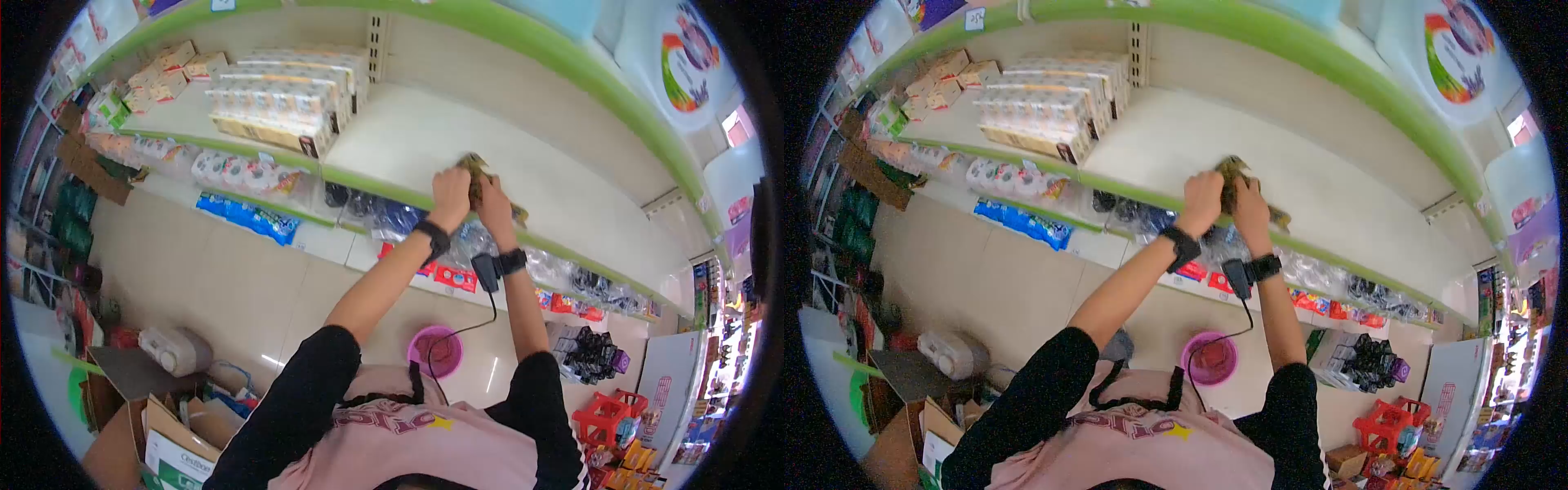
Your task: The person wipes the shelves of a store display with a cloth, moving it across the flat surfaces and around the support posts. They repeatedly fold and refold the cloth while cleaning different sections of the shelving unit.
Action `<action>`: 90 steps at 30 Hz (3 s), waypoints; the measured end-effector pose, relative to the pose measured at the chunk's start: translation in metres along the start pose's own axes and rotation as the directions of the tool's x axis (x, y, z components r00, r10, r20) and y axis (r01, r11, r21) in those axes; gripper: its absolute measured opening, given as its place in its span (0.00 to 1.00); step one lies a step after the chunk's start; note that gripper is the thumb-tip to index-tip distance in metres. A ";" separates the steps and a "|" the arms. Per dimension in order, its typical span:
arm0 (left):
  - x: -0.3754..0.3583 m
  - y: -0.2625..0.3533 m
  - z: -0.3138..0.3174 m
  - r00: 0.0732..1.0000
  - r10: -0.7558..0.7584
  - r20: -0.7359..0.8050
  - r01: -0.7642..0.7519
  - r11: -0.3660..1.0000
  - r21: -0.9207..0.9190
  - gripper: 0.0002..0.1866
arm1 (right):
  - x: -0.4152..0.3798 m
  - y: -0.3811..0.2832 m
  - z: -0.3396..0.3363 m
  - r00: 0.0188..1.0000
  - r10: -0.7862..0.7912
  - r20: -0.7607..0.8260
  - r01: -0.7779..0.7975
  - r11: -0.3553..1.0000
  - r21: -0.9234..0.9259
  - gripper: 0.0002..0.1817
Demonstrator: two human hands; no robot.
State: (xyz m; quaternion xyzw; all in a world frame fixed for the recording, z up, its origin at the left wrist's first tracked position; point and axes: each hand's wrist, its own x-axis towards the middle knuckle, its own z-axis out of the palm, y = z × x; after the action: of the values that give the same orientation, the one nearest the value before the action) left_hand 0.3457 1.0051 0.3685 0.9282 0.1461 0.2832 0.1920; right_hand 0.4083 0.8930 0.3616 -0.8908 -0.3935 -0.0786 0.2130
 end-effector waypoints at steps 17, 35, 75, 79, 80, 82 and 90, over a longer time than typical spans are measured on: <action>0.053 -0.154 -0.059 0.993 -0.116 0.026 0.116 0.993 -0.020 0.04 | 0.134 -0.118 0.062 0.955 -0.052 0.291 0.088 0.990 -0.110 0.30; 0.079 -0.191 -0.059 0.996 -0.091 -0.006 0.091 0.996 0.000 0.03 | 0.193 -0.090 0.098 0.870 -0.383 0.311 0.322 0.918 0.232 0.29; -0.002 -0.126 -0.050 0.995 0.088 0.051 -0.050 0.861 -0.507 0.05 | 0.046 -0.099 0.010 0.970 0.107 0.217 -0.133 0.986 0.105 0.22; 0.007 -0.123 -0.049 0.997 0.043 0.061 -0.006 0.858 -0.514 0.04 | 0.048 -0.082 0.021 0.983 0.072 0.167 -0.099 0.983 0.157 0.23; 0.007 -0.118 -0.053 0.993 0.000 0.118 0.056 0.880 -0.472 0.04 | 0.043 -0.074 0.027 0.991 0.049 0.127 -0.072 0.982 0.177 0.24; 0.015 -0.116 -0.047 0.988 0.018 0.152 0.052 0.894 -0.445 0.04 | 0.050 -0.066 0.029 0.976 0.096 0.198 -0.130 0.977 0.167 0.25; 0.092 -0.128 -0.021 0.976 -0.014 0.216 0.055 0.981 -0.185 0.08 | 0.144 -0.034 0.052 0.961 0.114 0.251 -0.150 0.980 0.128 0.26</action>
State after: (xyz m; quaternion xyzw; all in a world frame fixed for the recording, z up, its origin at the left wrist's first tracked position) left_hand 0.3862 1.1586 0.3719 0.9281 0.1131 0.1911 0.2989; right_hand 0.4791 1.0323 0.3701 -0.9001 -0.3608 0.0740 0.2327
